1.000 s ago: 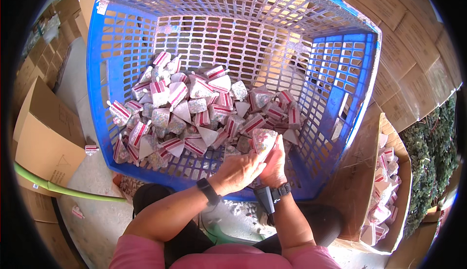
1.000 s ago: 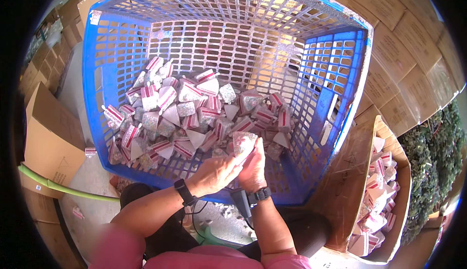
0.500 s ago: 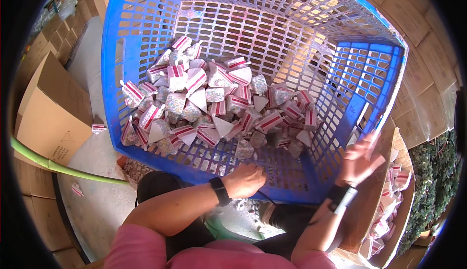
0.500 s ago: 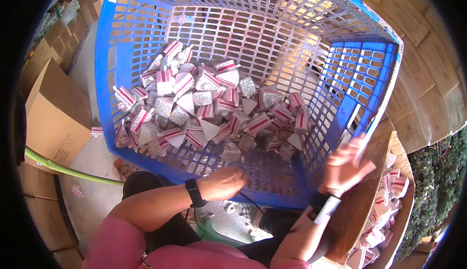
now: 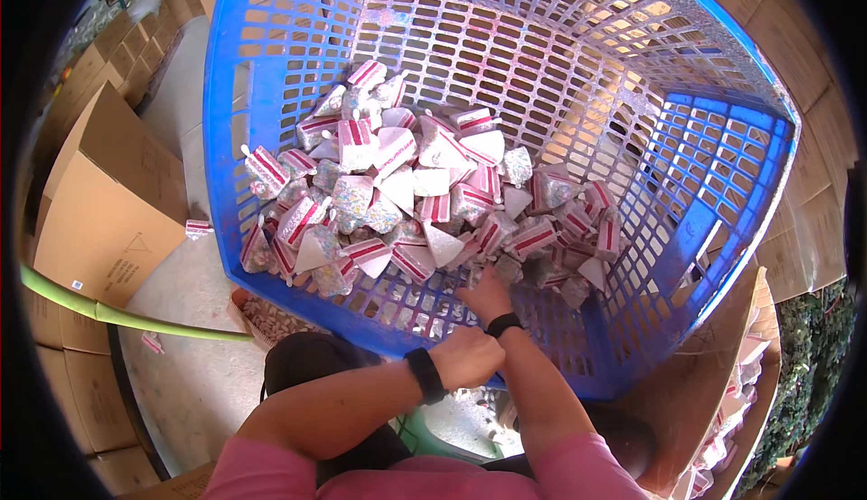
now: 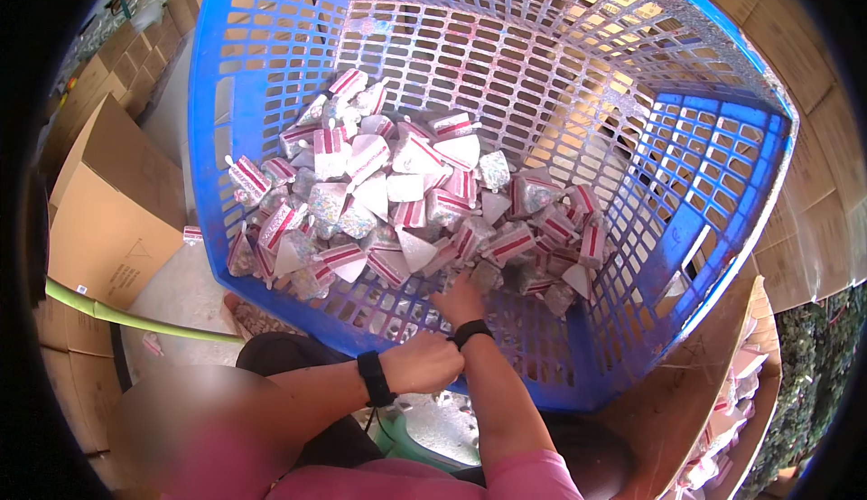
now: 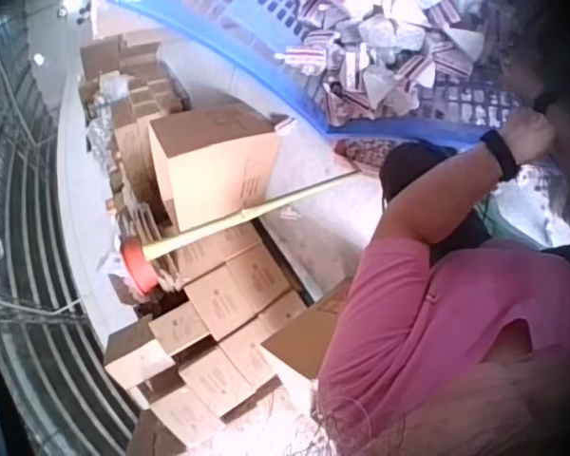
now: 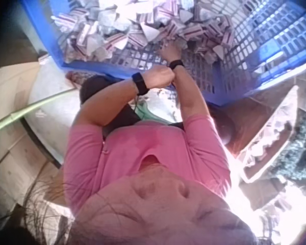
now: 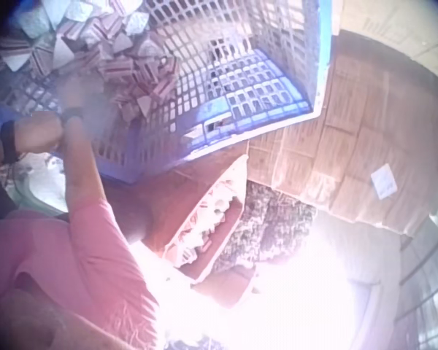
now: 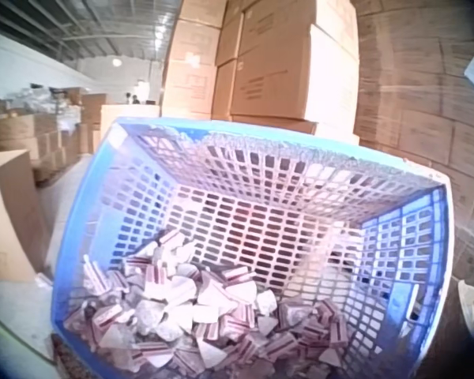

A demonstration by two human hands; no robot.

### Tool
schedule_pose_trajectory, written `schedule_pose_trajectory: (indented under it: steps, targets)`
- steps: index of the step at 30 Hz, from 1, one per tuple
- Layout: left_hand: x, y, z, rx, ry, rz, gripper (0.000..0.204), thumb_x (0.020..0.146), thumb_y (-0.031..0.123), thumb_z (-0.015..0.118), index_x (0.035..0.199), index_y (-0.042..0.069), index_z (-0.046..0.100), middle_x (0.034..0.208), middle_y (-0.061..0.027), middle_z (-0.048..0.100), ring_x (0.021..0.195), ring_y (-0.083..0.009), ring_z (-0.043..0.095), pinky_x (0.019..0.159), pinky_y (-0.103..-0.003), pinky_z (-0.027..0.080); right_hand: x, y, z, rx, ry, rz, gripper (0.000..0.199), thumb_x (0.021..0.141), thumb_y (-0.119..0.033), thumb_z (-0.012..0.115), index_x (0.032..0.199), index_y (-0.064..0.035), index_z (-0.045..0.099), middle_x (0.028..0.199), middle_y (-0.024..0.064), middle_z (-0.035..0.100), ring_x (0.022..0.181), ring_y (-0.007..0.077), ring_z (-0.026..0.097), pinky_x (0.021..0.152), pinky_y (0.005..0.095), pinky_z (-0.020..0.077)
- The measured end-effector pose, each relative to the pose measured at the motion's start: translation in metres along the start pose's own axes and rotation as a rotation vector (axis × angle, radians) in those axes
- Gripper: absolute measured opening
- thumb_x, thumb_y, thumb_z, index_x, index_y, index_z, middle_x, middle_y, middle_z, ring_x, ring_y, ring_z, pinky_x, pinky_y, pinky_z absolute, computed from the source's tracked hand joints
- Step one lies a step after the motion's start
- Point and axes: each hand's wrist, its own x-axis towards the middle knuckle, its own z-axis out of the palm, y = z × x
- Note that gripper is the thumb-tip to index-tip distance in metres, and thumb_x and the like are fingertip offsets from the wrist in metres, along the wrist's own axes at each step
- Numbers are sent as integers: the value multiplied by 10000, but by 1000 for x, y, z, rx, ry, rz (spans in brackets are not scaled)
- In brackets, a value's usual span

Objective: Sorting and inspecting small packaged foam or plastic products from a large blue crate into a cardboard box.

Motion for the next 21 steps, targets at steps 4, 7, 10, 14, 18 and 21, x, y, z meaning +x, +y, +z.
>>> schedule_pose_trajectory:
  steps: [4,7,10,14,18,21]
  targets:
    - [7,-9,-21,43,21,-106,105,657,92,561,611,1,587,626,-156,590,599,-320,589,521,-396,474,-8,21,-42,614,-331,194,655,616,-289,680,1161,-7,451,997,161,557,898,229,556,745,339,446]
    - [15,-21,-18,225,237,-300,196,691,110,570,833,-23,543,750,-164,589,686,-308,588,590,-390,485,-25,34,-87,727,-443,154,591,596,-234,677,1127,-43,501,937,84,545,854,148,514,718,271,421]
    - [20,-26,-22,204,359,-314,211,792,188,527,850,-14,540,786,-142,584,756,-293,590,609,-378,493,-40,31,-119,955,-538,34,569,581,-207,670,1106,-49,519,924,50,548,867,151,502,755,271,404]
    - [24,-25,-28,-144,257,-262,305,851,284,502,791,-10,557,685,-178,581,665,-340,586,584,-414,463,-57,19,-163,752,-618,-151,603,555,-237,680,1106,-50,523,967,38,546,896,149,495,806,273,382]
    - [25,-25,-32,-520,226,-103,364,883,314,492,681,11,515,544,-114,516,450,-206,490,458,-328,398,-72,19,-178,874,-682,-191,555,599,-252,672,1086,-29,525,981,51,562,925,150,510,814,271,395]
    - [18,-7,-40,-1122,62,-248,379,897,326,472,648,40,491,498,-43,468,433,-122,435,432,-282,370,-84,12,-180,1065,-648,-99,493,663,-258,644,1059,9,524,969,64,570,908,149,531,798,264,417]
